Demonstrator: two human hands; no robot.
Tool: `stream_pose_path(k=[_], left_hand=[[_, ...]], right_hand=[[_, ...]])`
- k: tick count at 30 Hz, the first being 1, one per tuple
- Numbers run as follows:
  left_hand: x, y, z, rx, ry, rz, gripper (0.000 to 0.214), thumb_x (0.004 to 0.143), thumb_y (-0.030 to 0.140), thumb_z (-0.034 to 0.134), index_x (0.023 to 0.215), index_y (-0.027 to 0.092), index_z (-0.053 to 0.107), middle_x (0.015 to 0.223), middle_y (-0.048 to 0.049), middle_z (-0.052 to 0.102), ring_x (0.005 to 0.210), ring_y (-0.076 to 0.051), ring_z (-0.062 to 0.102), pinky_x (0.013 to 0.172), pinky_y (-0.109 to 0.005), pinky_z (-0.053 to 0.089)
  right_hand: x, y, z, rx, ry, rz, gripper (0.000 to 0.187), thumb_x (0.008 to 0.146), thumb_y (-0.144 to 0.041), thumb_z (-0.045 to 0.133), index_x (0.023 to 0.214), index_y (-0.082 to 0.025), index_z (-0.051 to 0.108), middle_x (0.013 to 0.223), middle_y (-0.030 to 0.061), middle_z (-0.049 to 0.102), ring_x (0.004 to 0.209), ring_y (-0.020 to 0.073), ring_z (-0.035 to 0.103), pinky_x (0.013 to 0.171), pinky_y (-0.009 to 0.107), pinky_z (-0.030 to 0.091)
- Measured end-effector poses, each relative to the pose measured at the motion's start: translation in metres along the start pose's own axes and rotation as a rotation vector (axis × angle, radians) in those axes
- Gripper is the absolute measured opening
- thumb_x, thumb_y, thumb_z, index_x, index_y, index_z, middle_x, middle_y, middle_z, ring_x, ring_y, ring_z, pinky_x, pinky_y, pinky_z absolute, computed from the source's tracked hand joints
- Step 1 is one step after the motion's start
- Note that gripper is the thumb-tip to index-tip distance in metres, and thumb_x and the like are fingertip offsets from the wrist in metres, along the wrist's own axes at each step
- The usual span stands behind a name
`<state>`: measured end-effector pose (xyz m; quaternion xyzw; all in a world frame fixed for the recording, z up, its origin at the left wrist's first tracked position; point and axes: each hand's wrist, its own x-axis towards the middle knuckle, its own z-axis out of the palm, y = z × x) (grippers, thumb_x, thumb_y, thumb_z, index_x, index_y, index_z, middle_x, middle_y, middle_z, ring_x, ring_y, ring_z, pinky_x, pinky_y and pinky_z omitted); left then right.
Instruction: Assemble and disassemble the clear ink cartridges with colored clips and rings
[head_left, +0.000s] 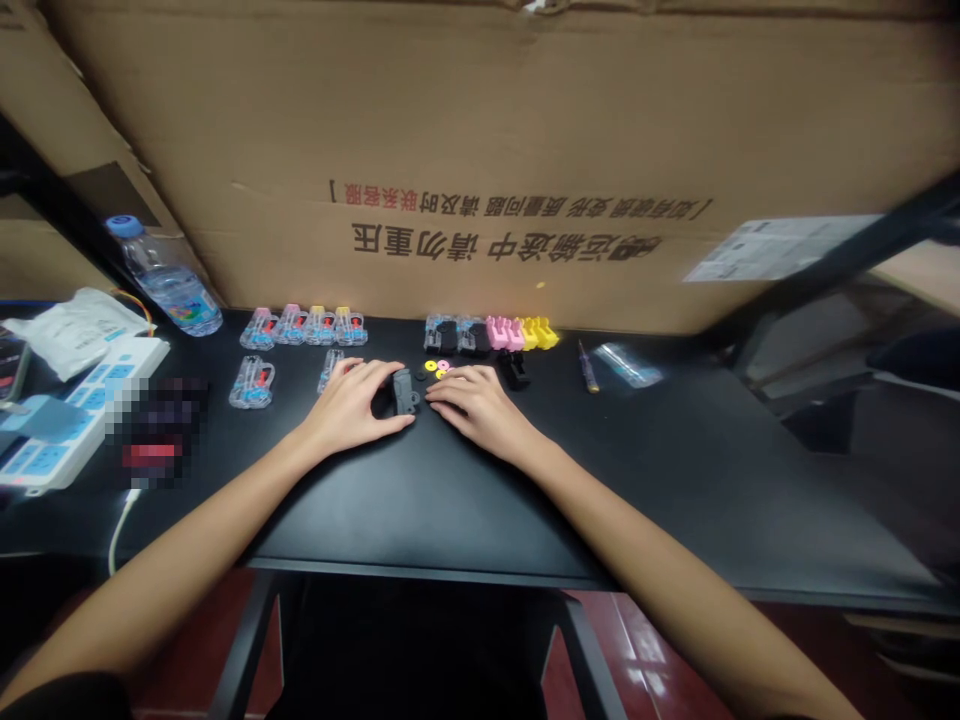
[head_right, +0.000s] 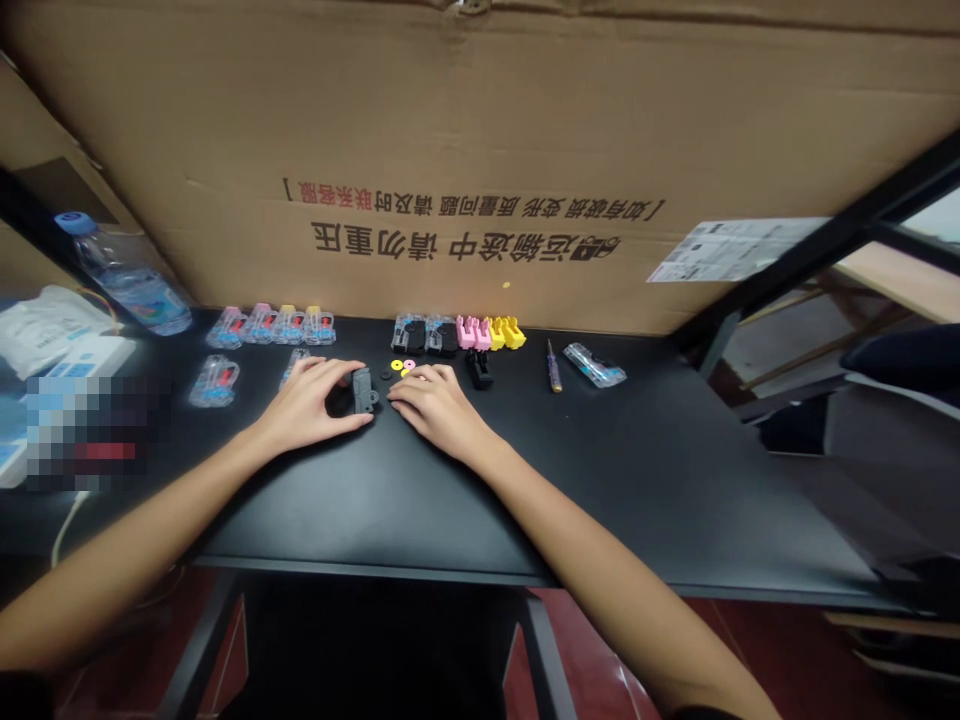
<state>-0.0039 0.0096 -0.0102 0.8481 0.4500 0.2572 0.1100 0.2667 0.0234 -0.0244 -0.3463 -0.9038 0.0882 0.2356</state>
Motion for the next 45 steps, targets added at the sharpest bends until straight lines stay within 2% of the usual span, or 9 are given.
stream_pose_path(k=[8, 11, 16, 22, 26, 30, 36, 40, 45], left_hand=[[0.000, 0.000, -0.001, 0.013, -0.007, -0.005, 0.066, 0.089, 0.052, 0.081, 0.145, 0.023, 0.058, 0.131, -0.0099, 0.075, 0.117, -0.031, 0.072, 0.120, -0.053, 0.038], [0.000, 0.000, -0.001, 0.010, -0.006, -0.006, 0.065, 0.090, 0.052, 0.080, 0.145, 0.024, 0.058, 0.133, -0.0099, 0.075, 0.119, -0.031, 0.072, 0.121, -0.053, 0.038], [-0.001, 0.002, 0.003, 0.001, -0.028, 0.010, 0.067, 0.090, 0.051, 0.080, 0.147, 0.025, 0.057, 0.138, -0.0098, 0.074, 0.122, -0.031, 0.071, 0.124, -0.054, 0.035], [-0.001, 0.004, 0.007, -0.020, -0.047, 0.034, 0.065, 0.090, 0.050, 0.080, 0.145, 0.024, 0.058, 0.146, -0.0106, 0.070, 0.124, -0.031, 0.071, 0.126, -0.055, 0.034], [-0.001, 0.006, 0.006, -0.027, -0.054, 0.053, 0.064, 0.089, 0.048, 0.081, 0.143, 0.024, 0.058, 0.146, -0.0105, 0.070, 0.124, -0.031, 0.071, 0.126, -0.055, 0.033], [-0.001, 0.006, 0.005, -0.030, -0.054, 0.064, 0.064, 0.088, 0.050, 0.081, 0.142, 0.024, 0.058, 0.145, -0.0099, 0.071, 0.124, -0.031, 0.071, 0.126, -0.056, 0.033], [-0.001, 0.005, 0.006, -0.046, -0.052, 0.053, 0.064, 0.087, 0.049, 0.082, 0.142, 0.024, 0.058, 0.143, -0.0099, 0.072, 0.123, -0.031, 0.071, 0.125, -0.055, 0.034], [-0.001, 0.005, 0.007, -0.042, -0.052, 0.041, 0.064, 0.088, 0.050, 0.082, 0.141, 0.024, 0.058, 0.143, -0.0090, 0.072, 0.123, -0.030, 0.071, 0.126, -0.054, 0.034], [-0.001, 0.003, 0.006, -0.040, -0.061, 0.031, 0.065, 0.087, 0.051, 0.083, 0.140, 0.023, 0.058, 0.143, -0.0097, 0.072, 0.124, -0.031, 0.071, 0.125, -0.054, 0.034]], right_hand=[[0.002, -0.006, -0.001, 0.052, 0.016, -0.012, 0.029, 0.109, -0.023, 0.053, 0.119, -0.021, 0.080, 0.108, 0.0137, 0.083, 0.107, 0.0312, 0.071, 0.096, 0.049, 0.051], [0.002, -0.011, 0.002, 0.212, 0.092, 0.056, 0.027, 0.106, -0.024, 0.057, 0.116, -0.026, 0.081, 0.108, 0.0093, 0.083, 0.103, 0.0292, 0.074, 0.099, 0.050, 0.054], [0.004, -0.025, 0.003, 0.489, 0.213, 0.220, 0.022, 0.102, -0.032, 0.063, 0.110, -0.027, 0.082, 0.106, 0.0073, 0.082, 0.094, 0.0257, 0.075, 0.089, 0.043, 0.060], [0.007, -0.027, 0.008, 0.608, 0.177, 0.255, 0.020, 0.098, -0.040, 0.071, 0.106, -0.026, 0.083, 0.099, 0.0083, 0.078, 0.090, 0.0248, 0.072, 0.085, 0.043, 0.062], [0.006, -0.022, 0.012, 0.683, 0.132, 0.279, 0.021, 0.097, -0.041, 0.072, 0.105, -0.025, 0.083, 0.107, 0.0095, 0.079, 0.097, 0.0254, 0.073, 0.089, 0.044, 0.062], [0.007, -0.020, 0.012, 0.815, 0.048, 0.331, 0.020, 0.094, -0.041, 0.075, 0.104, -0.026, 0.082, 0.111, 0.0079, 0.080, 0.094, 0.0240, 0.075, 0.091, 0.044, 0.062], [0.009, -0.021, 0.012, 0.806, 0.043, 0.321, 0.022, 0.093, -0.043, 0.076, 0.100, -0.024, 0.084, 0.105, 0.0078, 0.079, 0.096, 0.0238, 0.074, 0.090, 0.042, 0.061], [0.008, -0.020, 0.015, 0.877, 0.039, 0.390, 0.032, 0.090, -0.046, 0.079, 0.110, -0.022, 0.079, 0.097, 0.0060, 0.078, 0.082, 0.0201, 0.070, 0.083, 0.039, 0.061], [0.007, -0.019, 0.014, 0.903, 0.014, 0.427, 0.033, 0.087, -0.051, 0.082, 0.098, -0.021, 0.074, 0.087, 0.0032, 0.072, 0.078, 0.0191, 0.067, 0.080, 0.038, 0.059]])
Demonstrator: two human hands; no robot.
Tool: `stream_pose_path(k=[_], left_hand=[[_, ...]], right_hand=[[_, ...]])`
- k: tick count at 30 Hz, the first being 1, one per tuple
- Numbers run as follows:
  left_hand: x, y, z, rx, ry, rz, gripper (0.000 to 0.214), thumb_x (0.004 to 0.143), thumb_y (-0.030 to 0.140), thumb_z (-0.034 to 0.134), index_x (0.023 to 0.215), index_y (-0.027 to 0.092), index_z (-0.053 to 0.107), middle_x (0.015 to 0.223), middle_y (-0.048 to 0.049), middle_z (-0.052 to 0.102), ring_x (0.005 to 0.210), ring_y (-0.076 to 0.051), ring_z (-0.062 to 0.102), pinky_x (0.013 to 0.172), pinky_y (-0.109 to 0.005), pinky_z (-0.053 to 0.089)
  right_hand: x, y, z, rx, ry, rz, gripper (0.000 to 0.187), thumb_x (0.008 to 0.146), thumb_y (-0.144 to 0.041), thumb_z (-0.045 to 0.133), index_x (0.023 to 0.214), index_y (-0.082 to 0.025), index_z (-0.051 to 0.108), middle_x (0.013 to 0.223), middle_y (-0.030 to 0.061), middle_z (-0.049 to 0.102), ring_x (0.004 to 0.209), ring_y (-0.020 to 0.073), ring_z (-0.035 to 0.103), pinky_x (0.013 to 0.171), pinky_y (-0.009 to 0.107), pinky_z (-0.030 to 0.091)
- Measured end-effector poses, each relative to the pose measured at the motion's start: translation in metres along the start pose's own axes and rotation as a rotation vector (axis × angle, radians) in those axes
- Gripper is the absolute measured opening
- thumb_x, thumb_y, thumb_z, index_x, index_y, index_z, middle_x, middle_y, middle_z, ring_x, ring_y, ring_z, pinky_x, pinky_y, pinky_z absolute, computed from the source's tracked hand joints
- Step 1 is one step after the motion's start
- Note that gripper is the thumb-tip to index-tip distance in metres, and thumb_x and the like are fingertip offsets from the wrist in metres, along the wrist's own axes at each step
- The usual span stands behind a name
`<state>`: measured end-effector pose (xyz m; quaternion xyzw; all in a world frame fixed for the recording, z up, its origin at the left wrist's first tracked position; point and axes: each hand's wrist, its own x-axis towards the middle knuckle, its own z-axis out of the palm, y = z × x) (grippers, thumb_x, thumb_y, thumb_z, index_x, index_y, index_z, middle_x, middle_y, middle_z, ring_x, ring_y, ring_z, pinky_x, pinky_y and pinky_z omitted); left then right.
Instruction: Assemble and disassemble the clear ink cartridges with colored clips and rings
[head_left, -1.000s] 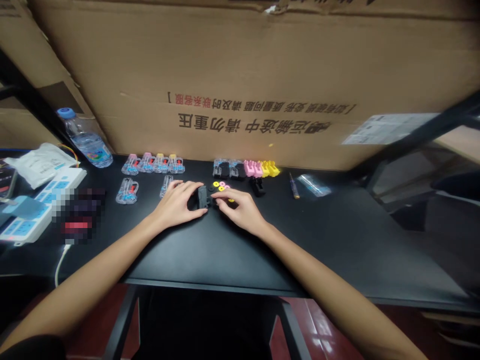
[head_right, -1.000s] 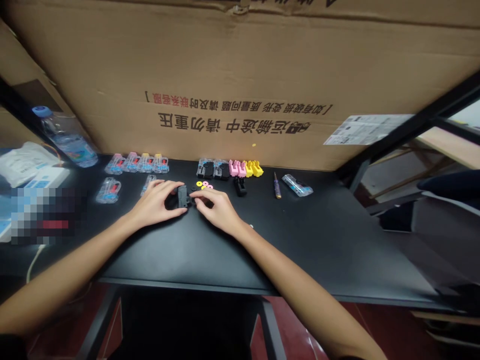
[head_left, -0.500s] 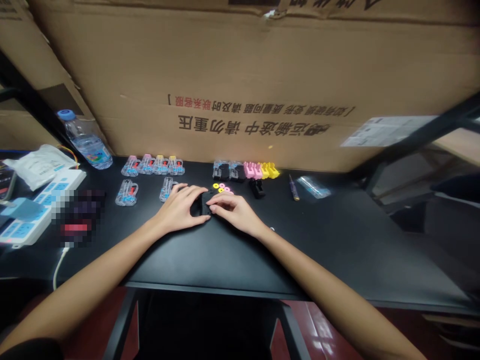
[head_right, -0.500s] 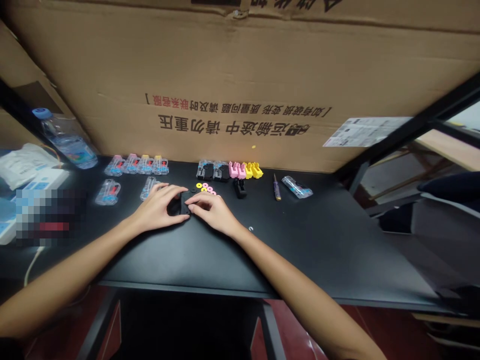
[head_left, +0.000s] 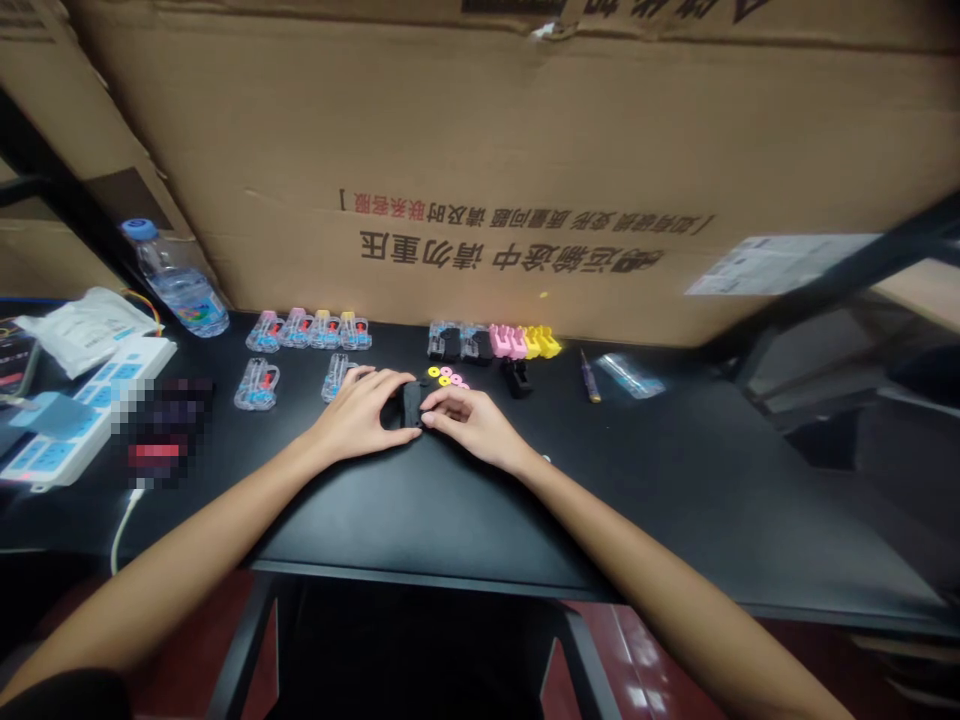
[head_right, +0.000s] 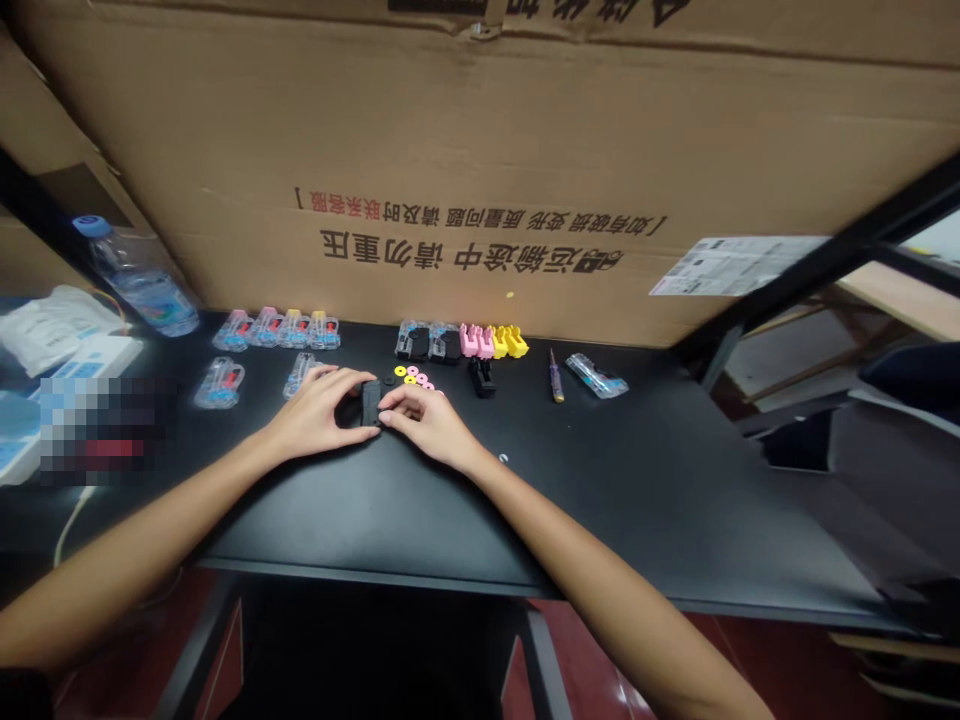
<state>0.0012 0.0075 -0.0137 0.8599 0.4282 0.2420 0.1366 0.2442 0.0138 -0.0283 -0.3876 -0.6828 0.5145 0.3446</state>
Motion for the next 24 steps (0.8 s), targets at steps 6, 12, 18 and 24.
stream_pose_path(k=[6, 12, 18, 24], left_hand=[[-0.0006, 0.0005, 0.0006, -0.011, 0.004, 0.042, 0.064, 0.088, 0.050, 0.082, 0.141, 0.024, 0.059, 0.142, -0.0095, 0.072, 0.131, -0.032, 0.067, 0.127, -0.055, 0.032], [-0.0005, 0.0001, 0.0021, -0.031, 0.020, 0.096, 0.065, 0.088, 0.047, 0.082, 0.143, 0.024, 0.057, 0.144, -0.0112, 0.070, 0.132, -0.032, 0.067, 0.127, -0.055, 0.032], [-0.0009, -0.0003, 0.0027, -0.029, 0.025, 0.122, 0.065, 0.089, 0.047, 0.081, 0.144, 0.024, 0.056, 0.144, -0.0117, 0.070, 0.132, -0.032, 0.066, 0.127, -0.055, 0.032], [-0.0008, 0.0021, 0.0011, -0.012, 0.016, 0.141, 0.063, 0.089, 0.045, 0.082, 0.142, 0.022, 0.056, 0.143, -0.0124, 0.071, 0.132, -0.030, 0.067, 0.126, -0.053, 0.031]], right_hand=[[-0.0001, -0.0027, 0.0015, 0.020, -0.024, 0.011, 0.030, 0.088, -0.048, 0.081, 0.099, -0.022, 0.073, 0.092, 0.0029, 0.071, 0.081, 0.0184, 0.067, 0.084, 0.038, 0.058], [-0.0009, -0.0010, 0.0053, 0.145, 0.030, 0.037, 0.039, 0.083, -0.042, 0.087, 0.107, -0.024, 0.061, 0.092, -0.0016, 0.066, 0.071, 0.0125, 0.064, 0.073, 0.032, 0.058], [-0.0002, -0.0014, 0.0041, 0.193, -0.011, 0.064, 0.043, 0.082, -0.043, 0.088, 0.104, -0.024, 0.056, 0.085, -0.0041, 0.064, 0.068, 0.0122, 0.065, 0.070, 0.032, 0.057], [-0.0007, -0.0035, 0.0046, 0.157, -0.030, 0.055, 0.043, 0.085, -0.047, 0.085, 0.103, -0.025, 0.053, 0.082, -0.0051, 0.062, 0.065, 0.0133, 0.064, 0.068, 0.033, 0.056]])
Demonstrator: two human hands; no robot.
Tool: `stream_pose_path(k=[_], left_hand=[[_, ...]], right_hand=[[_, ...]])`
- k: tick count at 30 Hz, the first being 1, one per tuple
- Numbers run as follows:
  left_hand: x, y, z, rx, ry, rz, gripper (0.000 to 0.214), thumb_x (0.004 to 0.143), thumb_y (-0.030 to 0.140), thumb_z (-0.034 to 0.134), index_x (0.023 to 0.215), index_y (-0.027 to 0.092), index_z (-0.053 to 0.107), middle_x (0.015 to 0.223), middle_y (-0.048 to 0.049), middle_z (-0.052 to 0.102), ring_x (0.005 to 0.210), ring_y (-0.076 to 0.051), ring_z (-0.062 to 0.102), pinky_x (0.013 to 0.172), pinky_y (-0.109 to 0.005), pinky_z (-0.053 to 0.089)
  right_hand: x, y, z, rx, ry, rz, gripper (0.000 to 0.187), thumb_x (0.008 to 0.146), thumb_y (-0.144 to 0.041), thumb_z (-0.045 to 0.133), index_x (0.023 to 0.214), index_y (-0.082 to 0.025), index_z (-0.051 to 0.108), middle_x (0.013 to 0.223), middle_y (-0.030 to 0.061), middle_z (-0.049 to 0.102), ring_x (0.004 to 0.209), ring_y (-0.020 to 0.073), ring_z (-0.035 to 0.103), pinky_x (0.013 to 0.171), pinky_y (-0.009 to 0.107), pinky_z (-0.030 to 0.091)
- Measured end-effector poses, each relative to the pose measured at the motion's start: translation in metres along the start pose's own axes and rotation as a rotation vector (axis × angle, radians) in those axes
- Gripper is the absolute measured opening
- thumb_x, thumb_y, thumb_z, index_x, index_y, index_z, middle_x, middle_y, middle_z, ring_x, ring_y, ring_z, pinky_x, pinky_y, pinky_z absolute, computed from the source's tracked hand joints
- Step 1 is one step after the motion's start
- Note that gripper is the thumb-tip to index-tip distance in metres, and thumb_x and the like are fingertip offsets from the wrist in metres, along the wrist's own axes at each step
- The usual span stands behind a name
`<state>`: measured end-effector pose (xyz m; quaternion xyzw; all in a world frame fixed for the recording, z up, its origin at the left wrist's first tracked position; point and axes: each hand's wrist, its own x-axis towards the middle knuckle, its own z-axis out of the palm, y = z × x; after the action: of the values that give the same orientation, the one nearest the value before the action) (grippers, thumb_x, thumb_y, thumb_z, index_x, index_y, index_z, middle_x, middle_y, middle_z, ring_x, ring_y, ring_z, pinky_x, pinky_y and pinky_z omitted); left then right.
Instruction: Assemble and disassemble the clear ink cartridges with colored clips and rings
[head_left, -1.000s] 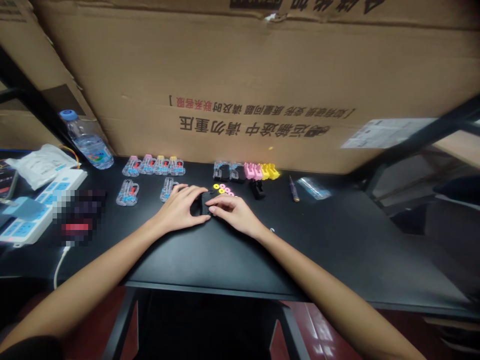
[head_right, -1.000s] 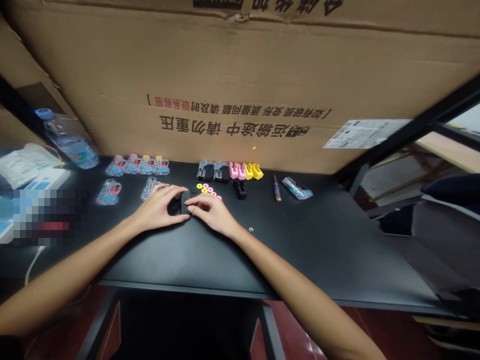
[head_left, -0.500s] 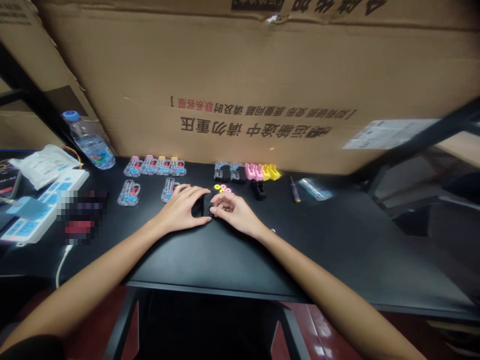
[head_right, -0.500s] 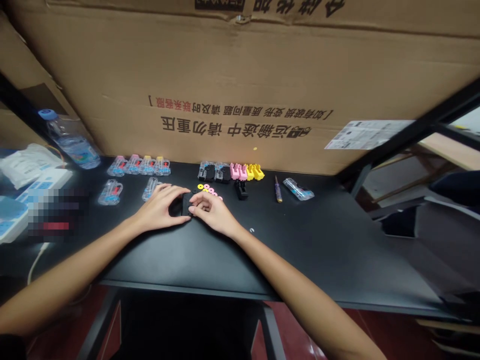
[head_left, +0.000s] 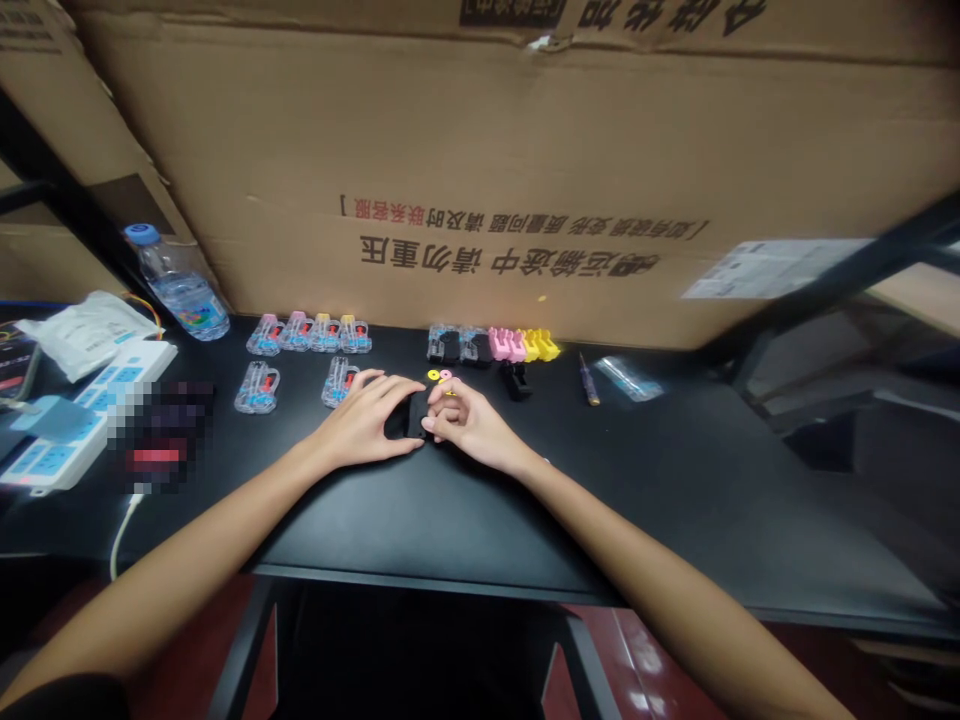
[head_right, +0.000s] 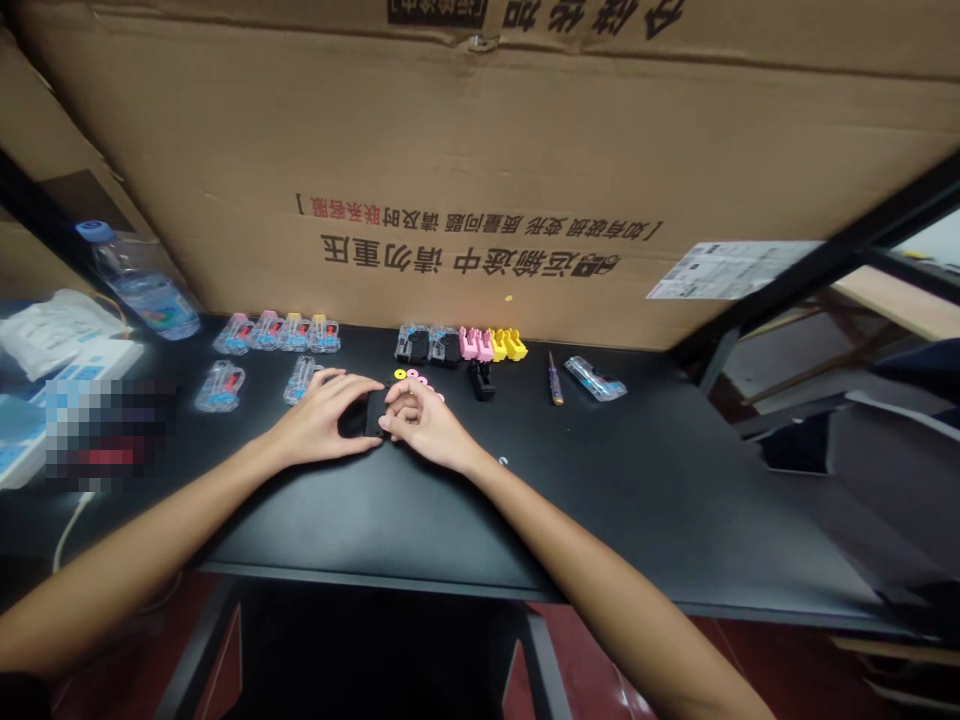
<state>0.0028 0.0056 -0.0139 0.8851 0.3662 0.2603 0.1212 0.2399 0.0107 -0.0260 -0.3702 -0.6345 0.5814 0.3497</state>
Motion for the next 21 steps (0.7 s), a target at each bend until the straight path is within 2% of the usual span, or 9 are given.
stream_pose_path(k=[3, 6, 9, 11, 13, 16, 18, 21], left_hand=[[0.001, 0.001, -0.005, 0.027, 0.020, -0.015, 0.064, 0.089, 0.048, 0.083, 0.142, 0.023, 0.057, 0.143, -0.0118, 0.072, 0.131, -0.030, 0.068, 0.125, -0.053, 0.031], [0.001, -0.002, -0.014, 0.071, 0.086, -0.049, 0.064, 0.089, 0.050, 0.083, 0.142, 0.023, 0.058, 0.142, -0.0114, 0.073, 0.131, -0.031, 0.068, 0.125, -0.053, 0.031], [0.000, -0.010, -0.024, 0.124, 0.170, -0.098, 0.063, 0.091, 0.051, 0.082, 0.142, 0.024, 0.059, 0.141, -0.0114, 0.073, 0.131, -0.032, 0.067, 0.123, -0.052, 0.032], [0.000, -0.015, -0.028, 0.154, 0.216, -0.129, 0.063, 0.091, 0.051, 0.081, 0.143, 0.023, 0.059, 0.139, -0.0113, 0.074, 0.130, -0.032, 0.067, 0.122, -0.052, 0.034], [-0.001, -0.018, -0.030, 0.166, 0.241, -0.156, 0.064, 0.091, 0.052, 0.081, 0.143, 0.023, 0.058, 0.138, -0.0111, 0.074, 0.129, -0.033, 0.067, 0.121, -0.052, 0.034], [-0.001, -0.015, -0.029, 0.122, 0.214, -0.158, 0.065, 0.090, 0.054, 0.082, 0.144, 0.025, 0.058, 0.138, -0.0102, 0.074, 0.128, -0.032, 0.067, 0.123, -0.054, 0.032], [-0.001, -0.009, -0.028, 0.057, 0.151, -0.116, 0.068, 0.088, 0.058, 0.083, 0.144, 0.028, 0.060, 0.139, -0.0100, 0.072, 0.131, -0.033, 0.064, 0.124, -0.055, 0.032], [-0.002, 0.003, -0.026, -0.062, 0.061, -0.053, 0.076, 0.085, 0.064, 0.084, 0.149, 0.031, 0.059, 0.147, -0.0124, 0.065, 0.145, -0.037, 0.052, 0.126, -0.056, 0.033]], right_hand=[[-0.002, -0.003, -0.002, -0.138, 0.080, -0.094, 0.030, 0.095, -0.048, 0.074, 0.106, -0.025, 0.058, 0.092, 0.0007, 0.067, 0.074, 0.0166, 0.066, 0.073, 0.036, 0.057], [-0.003, -0.006, -0.006, -0.466, 0.179, -0.218, 0.020, 0.106, -0.038, 0.055, 0.117, -0.025, 0.064, 0.118, 0.0097, 0.074, 0.100, 0.0246, 0.070, 0.090, 0.043, 0.057], [-0.001, -0.007, -0.009, -0.801, 0.130, -0.265, 0.032, 0.107, -0.028, 0.047, 0.134, -0.024, 0.064, 0.140, 0.0140, 0.073, 0.126, 0.0322, 0.063, 0.107, 0.054, 0.048], [0.000, -0.008, -0.009, -0.934, 0.071, -0.265, 0.036, 0.107, -0.027, 0.046, 0.138, -0.023, 0.065, 0.141, 0.0147, 0.074, 0.128, 0.0342, 0.061, 0.109, 0.057, 0.044], [0.000, -0.009, -0.009, -0.995, 0.077, -0.276, 0.035, 0.106, -0.027, 0.048, 0.135, -0.022, 0.068, 0.133, 0.0152, 0.077, 0.123, 0.0343, 0.063, 0.106, 0.056, 0.045], [-0.002, -0.011, -0.009, -0.955, 0.167, -0.316, 0.030, 0.105, -0.026, 0.052, 0.125, -0.022, 0.074, 0.122, 0.0142, 0.080, 0.115, 0.0335, 0.066, 0.104, 0.054, 0.046], [-0.003, -0.014, -0.010, -0.793, 0.188, -0.313, 0.027, 0.105, -0.032, 0.055, 0.120, -0.024, 0.076, 0.120, 0.0121, 0.080, 0.111, 0.0323, 0.067, 0.103, 0.052, 0.048], [-0.005, -0.019, -0.009, -0.407, 0.055, -0.181, 0.032, 0.104, -0.051, 0.062, 0.116, -0.026, 0.079, 0.114, 0.0086, 0.080, 0.103, 0.0295, 0.070, 0.097, 0.046, 0.054]])
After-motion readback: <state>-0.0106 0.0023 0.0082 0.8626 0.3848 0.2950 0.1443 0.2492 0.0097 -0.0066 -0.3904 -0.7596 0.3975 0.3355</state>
